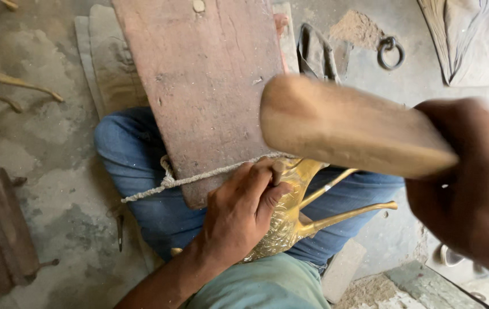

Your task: The person sits cross-legged on the floor with a brass deer figurine tied to a wooden board on their lap. They hold a small punch against the figurine's body and strike it repeatedly with a wooden mallet, repositioning the punch to work different spots on the brass surface.

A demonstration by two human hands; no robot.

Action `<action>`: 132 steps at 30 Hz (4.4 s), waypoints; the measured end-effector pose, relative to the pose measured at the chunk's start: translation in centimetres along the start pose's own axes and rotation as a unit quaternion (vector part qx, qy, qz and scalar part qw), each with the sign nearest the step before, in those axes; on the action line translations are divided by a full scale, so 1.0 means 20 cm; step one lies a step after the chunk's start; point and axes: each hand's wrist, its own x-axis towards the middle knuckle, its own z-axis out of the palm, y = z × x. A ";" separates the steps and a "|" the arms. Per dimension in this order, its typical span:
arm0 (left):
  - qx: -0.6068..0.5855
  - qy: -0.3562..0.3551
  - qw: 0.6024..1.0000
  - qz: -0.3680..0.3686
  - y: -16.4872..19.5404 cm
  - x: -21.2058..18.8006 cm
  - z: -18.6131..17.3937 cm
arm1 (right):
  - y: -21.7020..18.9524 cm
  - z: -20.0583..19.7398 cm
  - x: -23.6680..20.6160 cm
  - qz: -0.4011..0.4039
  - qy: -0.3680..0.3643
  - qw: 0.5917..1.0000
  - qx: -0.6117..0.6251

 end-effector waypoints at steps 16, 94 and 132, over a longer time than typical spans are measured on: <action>-0.024 -0.033 0.998 0.057 0.01 -0.01 -0.03 | 0.36 0.13 -0.26 0.012 -0.009 1.000 -0.017; -0.181 -0.034 0.980 0.073 -0.21 0.01 -0.19 | -0.17 0.06 0.01 -0.191 0.010 0.960 -0.204; -0.162 -0.026 0.981 0.103 -0.22 -0.04 -0.17 | -0.04 0.05 -0.28 -0.101 -0.027 0.961 -0.257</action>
